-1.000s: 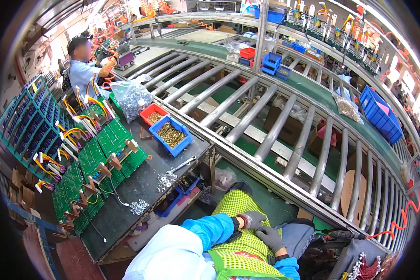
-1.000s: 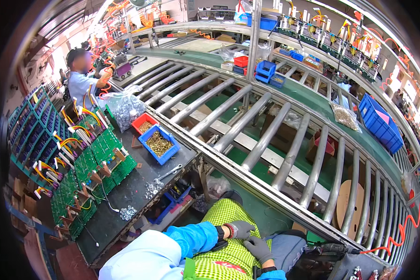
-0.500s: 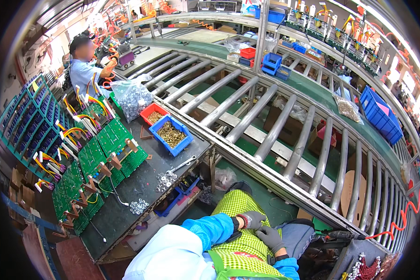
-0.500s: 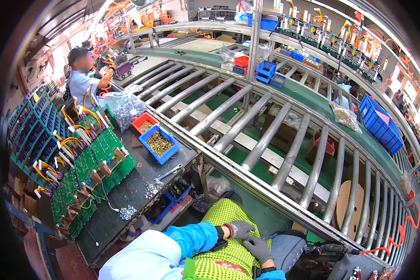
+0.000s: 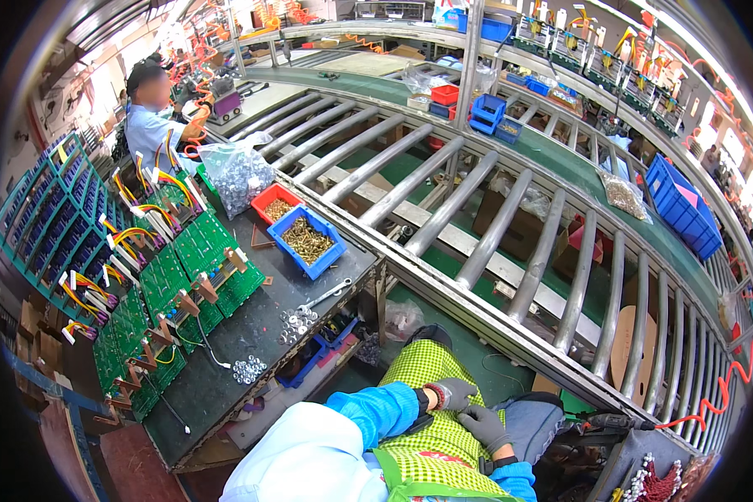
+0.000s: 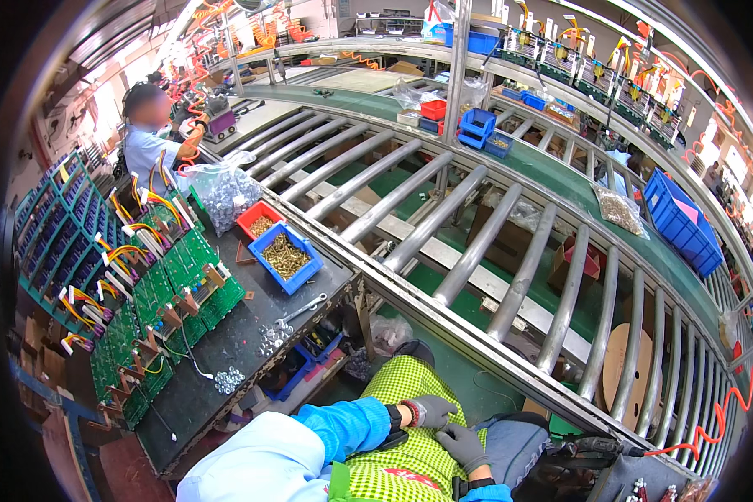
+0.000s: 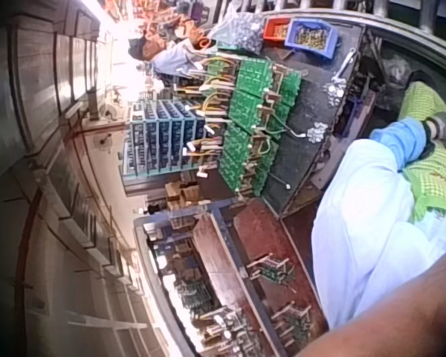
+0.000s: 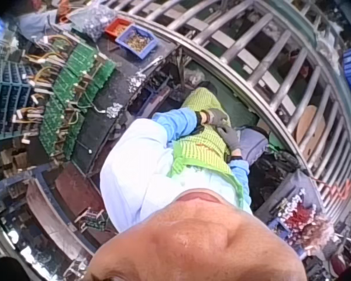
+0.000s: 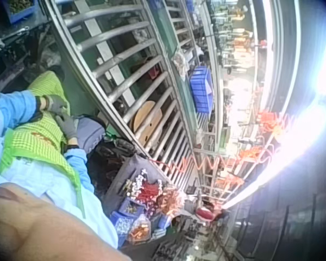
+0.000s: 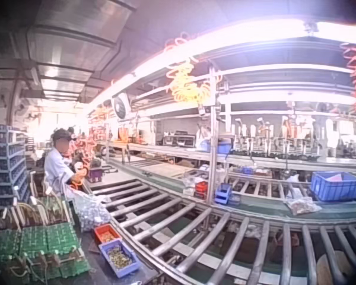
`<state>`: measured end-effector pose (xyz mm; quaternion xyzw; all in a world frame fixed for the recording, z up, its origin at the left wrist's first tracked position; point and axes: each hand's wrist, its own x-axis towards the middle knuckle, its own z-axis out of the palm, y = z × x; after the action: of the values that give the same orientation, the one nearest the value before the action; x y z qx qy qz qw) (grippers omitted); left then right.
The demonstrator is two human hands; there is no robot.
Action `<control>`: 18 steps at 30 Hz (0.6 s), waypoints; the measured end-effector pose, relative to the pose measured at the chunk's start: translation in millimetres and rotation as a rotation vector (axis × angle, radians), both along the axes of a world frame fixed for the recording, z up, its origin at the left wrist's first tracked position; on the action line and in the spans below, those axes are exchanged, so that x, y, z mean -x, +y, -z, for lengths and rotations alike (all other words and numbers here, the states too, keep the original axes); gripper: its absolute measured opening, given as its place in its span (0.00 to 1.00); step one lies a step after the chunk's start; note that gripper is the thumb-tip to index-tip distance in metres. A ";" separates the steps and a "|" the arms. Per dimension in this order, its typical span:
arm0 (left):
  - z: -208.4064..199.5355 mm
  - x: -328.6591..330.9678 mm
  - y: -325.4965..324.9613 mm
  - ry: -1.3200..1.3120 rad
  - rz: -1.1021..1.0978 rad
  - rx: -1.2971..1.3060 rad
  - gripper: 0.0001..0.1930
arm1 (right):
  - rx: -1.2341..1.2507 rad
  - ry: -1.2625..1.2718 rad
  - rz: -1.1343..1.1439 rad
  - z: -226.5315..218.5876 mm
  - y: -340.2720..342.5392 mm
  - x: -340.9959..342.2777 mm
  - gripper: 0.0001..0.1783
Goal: Assembling electronic components and wiring harnesses into an inverter unit on a factory line.
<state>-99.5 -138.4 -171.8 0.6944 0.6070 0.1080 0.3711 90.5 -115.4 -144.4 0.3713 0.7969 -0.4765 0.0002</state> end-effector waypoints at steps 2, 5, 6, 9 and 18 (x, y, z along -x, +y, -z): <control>-0.7 0.1 -0.4 -0.001 -0.003 -0.016 0.22 | -0.005 0.006 0.001 -1.1 -0.2 0.1 0.19; -2.3 0.6 -0.3 -0.001 0.004 -0.007 0.22 | -0.001 0.008 0.000 -1.3 -0.4 0.2 0.19; -2.8 0.7 0.0 -0.004 0.003 0.000 0.22 | -0.003 0.008 -0.001 -1.0 -0.5 0.2 0.19; -3.1 1.2 1.5 -0.008 0.014 0.028 0.24 | -0.006 0.010 0.000 0.5 -0.4 0.2 0.19; 5.0 0.5 2.0 -0.017 0.009 0.017 0.25 | 0.001 0.026 -0.005 0.8 0.0 0.2 0.17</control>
<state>-100.1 -136.4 -176.8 0.6929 0.6017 0.1072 0.3825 90.3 -115.3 -145.2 0.3632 0.7976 -0.4815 -0.0087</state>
